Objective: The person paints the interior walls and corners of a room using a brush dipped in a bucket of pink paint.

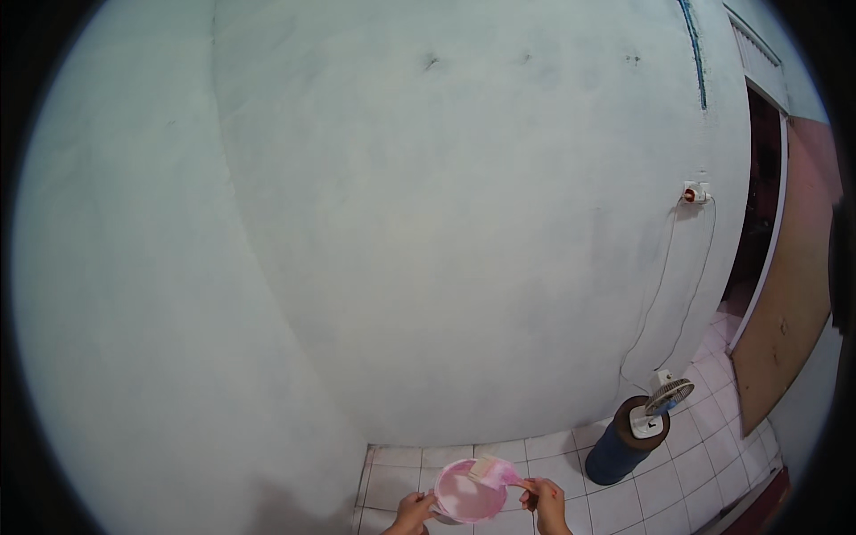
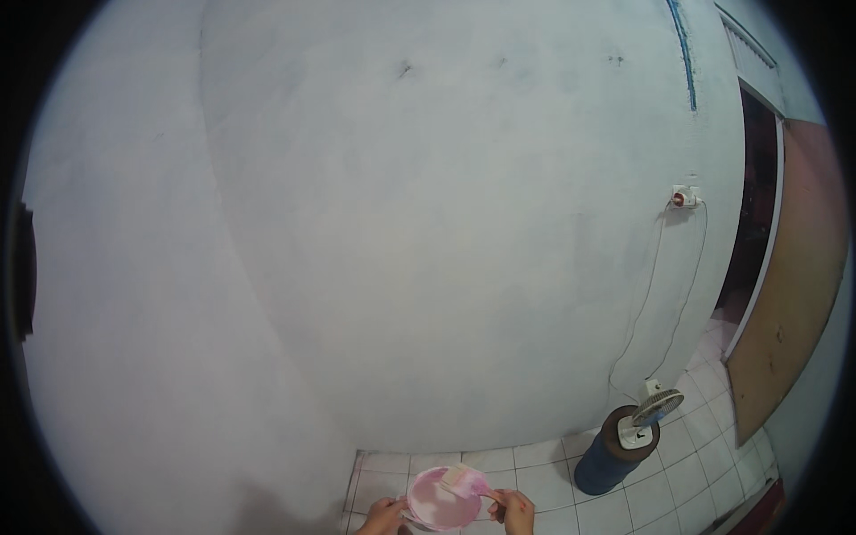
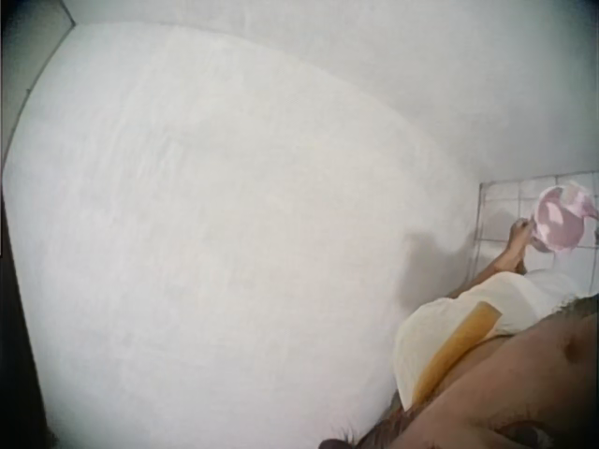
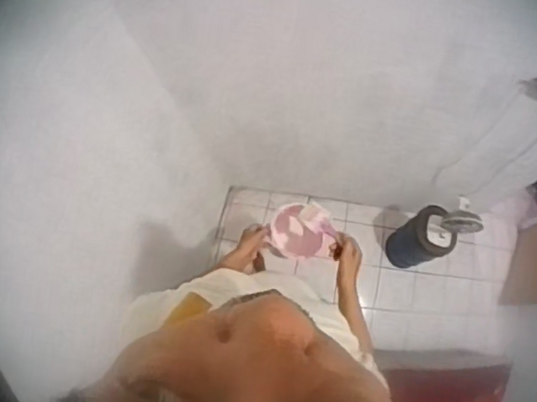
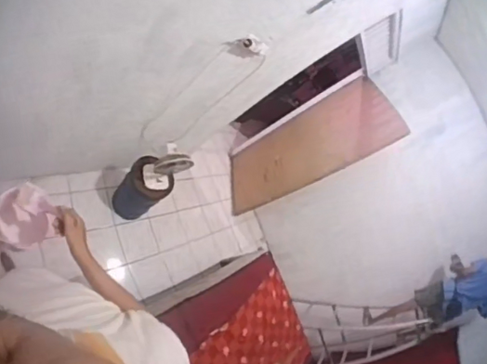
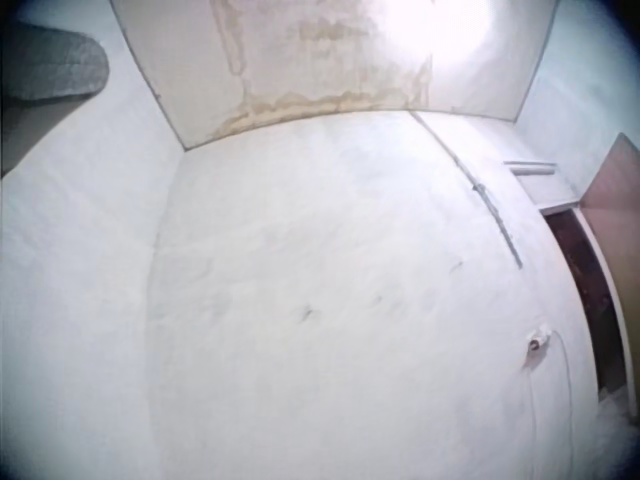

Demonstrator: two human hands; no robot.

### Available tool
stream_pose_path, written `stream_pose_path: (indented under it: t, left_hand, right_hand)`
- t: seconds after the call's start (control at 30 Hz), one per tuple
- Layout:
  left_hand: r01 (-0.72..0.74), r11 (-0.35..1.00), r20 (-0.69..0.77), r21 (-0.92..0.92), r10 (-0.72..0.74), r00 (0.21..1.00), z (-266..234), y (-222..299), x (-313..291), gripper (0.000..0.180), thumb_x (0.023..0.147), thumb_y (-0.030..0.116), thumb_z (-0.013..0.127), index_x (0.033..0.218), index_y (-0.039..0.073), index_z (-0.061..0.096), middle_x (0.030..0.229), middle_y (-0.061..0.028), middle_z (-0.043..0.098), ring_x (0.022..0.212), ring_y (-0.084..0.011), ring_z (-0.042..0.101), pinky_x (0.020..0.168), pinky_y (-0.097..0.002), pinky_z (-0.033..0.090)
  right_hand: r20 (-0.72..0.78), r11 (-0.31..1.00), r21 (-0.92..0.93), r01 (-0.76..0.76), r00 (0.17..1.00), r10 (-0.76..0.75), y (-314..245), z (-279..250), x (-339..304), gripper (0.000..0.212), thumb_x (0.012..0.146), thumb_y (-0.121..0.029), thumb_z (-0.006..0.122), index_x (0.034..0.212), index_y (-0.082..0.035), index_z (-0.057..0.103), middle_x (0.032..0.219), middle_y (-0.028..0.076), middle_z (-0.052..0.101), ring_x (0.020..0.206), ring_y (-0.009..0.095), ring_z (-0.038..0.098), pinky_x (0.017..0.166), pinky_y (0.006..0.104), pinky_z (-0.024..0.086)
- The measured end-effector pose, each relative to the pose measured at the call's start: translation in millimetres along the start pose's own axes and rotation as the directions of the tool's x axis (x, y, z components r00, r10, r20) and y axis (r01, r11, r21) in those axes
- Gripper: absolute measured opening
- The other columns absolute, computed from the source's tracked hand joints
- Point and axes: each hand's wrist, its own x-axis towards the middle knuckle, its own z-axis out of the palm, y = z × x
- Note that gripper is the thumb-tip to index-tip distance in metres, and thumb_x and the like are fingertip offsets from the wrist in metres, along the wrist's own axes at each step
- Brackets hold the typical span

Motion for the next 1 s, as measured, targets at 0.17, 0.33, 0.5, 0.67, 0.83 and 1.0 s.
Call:
stream_pose_path:
  t: [0.17, 0.33, 0.5, 0.67, 0.83, 1.0]
  left_hand:
    - [-0.034, 0.999, -0.042, -0.037, 0.032, 0.999, -12.2, -2.7, -3.1, 0.029, 0.093, 0.018, 0.064, 0.109, -0.005, 0.057, 0.097, -0.0142, 0.062, 0.08, -0.0235, 0.062, 0.066, -0.0358, 0.053]
    - [-0.079, 0.994, -0.045, -0.082, 0.075, 0.996, -18.6, 13.3, -20.5, 0.027, 0.093, 0.018, 0.063, 0.107, -0.005, 0.058, 0.096, -0.0119, 0.063, 0.077, -0.0222, 0.062, 0.064, -0.0337, 0.052]
    - [-0.095, 0.995, -0.062, -0.041, 0.093, 0.994, -34.9, -3.9, -4.5, 0.028, 0.093, 0.018, 0.063, 0.109, -0.005, 0.058, 0.095, -0.0115, 0.063, 0.077, -0.0224, 0.064, 0.064, -0.033, 0.053]
    - [-0.14, 0.989, -0.048, -0.036, 0.139, 0.989, -30.2, -5.1, -9.8, 0.03, 0.094, 0.02, 0.063, 0.11, -0.005, 0.059, 0.097, -0.012, 0.063, 0.078, -0.0235, 0.064, 0.064, -0.0344, 0.054]
    - [-0.132, 0.99, -0.064, -0.053, 0.128, 0.99, -28.6, -9.1, 1.3, 0.03, 0.093, 0.021, 0.065, 0.106, -0.005, 0.06, 0.094, -0.0125, 0.064, 0.076, -0.0243, 0.064, 0.063, -0.0351, 0.055]
    - [-0.089, 0.995, -0.04, 0.045, 0.091, 0.995, -25.9, -14.5, 12.3, 0.029, 0.092, 0.021, 0.066, 0.104, -0.005, 0.06, 0.093, -0.013, 0.064, 0.079, -0.0253, 0.065, 0.065, -0.0368, 0.057]
  right_hand:
    - [0.089, 0.999, 0.028, 0.027, 0.996, -0.029, 17.0, 16.1, 18.6, 0.044, 0.099, -0.035, 0.043, 0.108, 0.001, 0.066, 0.075, 0.006, 0.065, 0.062, 0.013, 0.057, 0.055, 0.0247, 0.044]
    - [0.15, 0.992, 0.095, 0.081, 0.984, -0.095, 30.7, 27.3, 29.1, 0.044, 0.099, -0.037, 0.046, 0.11, 0.002, 0.064, 0.076, 0.007, 0.064, 0.063, 0.014, 0.058, 0.058, 0.0261, 0.046]
    - [0.221, 0.995, 0.085, 0.055, 0.973, -0.072, 34.0, 33.7, 34.0, 0.039, 0.097, -0.035, 0.052, 0.103, 0.001, 0.064, 0.079, 0.008, 0.065, 0.064, 0.015, 0.058, 0.059, 0.028, 0.048]
    - [0.225, 0.997, 0.058, 0.048, 0.973, -0.06, 26.1, 33.3, 31.6, 0.037, 0.096, -0.034, 0.055, 0.099, 0.001, 0.064, 0.076, 0.007, 0.063, 0.063, 0.015, 0.056, 0.058, 0.0275, 0.047]
    - [0.243, 0.993, 0.066, 0.103, 0.963, -0.116, 9.6, 28.8, 25.7, 0.035, 0.095, -0.033, 0.055, 0.094, 0.001, 0.065, 0.071, 0.006, 0.061, 0.061, 0.014, 0.055, 0.056, 0.0269, 0.045]
    - [0.219, 0.991, 0.101, 0.091, 0.969, -0.112, 24.5, 14.5, 28.0, 0.036, 0.096, -0.034, 0.055, 0.09, 0.0, 0.066, 0.068, 0.005, 0.059, 0.056, 0.013, 0.053, 0.052, 0.0269, 0.044]
